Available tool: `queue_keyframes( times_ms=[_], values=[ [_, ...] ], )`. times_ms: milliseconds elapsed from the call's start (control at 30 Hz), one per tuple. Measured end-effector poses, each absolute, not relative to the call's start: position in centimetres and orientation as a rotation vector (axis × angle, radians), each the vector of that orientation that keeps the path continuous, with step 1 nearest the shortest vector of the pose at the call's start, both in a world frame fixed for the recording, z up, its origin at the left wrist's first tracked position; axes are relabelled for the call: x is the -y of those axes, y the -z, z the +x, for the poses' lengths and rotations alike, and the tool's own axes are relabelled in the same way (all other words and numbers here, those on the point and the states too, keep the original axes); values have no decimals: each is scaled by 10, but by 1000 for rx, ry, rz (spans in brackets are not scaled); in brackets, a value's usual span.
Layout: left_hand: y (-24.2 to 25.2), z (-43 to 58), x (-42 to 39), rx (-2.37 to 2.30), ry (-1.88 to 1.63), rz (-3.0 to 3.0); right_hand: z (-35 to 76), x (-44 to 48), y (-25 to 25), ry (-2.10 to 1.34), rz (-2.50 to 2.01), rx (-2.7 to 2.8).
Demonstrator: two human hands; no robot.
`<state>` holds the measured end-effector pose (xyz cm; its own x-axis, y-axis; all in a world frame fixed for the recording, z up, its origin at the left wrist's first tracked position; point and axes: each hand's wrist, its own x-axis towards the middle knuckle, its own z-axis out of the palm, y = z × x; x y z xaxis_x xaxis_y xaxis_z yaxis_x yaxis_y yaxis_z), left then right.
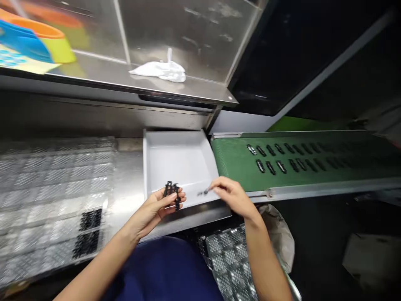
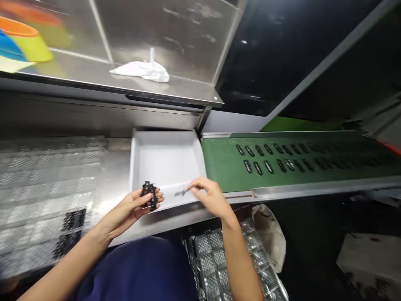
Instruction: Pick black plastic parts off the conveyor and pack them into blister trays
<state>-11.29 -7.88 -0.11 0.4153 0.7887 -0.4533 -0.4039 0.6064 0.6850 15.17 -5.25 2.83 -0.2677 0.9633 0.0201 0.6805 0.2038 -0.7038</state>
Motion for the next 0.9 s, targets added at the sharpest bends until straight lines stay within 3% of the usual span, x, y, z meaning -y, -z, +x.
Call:
queue_keyframes(
  times_ms=[133,300,600,900],
  values=[
    [-1,-137,91,-795,-713,639,80,81,-46,-1083,-1067,2188],
    [-6,-160,113,-720,-737,573,25,88,-38,-840,-1096,2098],
    [-2,-193,136,-751,-887,489,-10,102,-23,-831,-896,2368],
    [-10,-208,147,-658,-966,219,-30,106,-20,-712,-839,2303]
  ],
)
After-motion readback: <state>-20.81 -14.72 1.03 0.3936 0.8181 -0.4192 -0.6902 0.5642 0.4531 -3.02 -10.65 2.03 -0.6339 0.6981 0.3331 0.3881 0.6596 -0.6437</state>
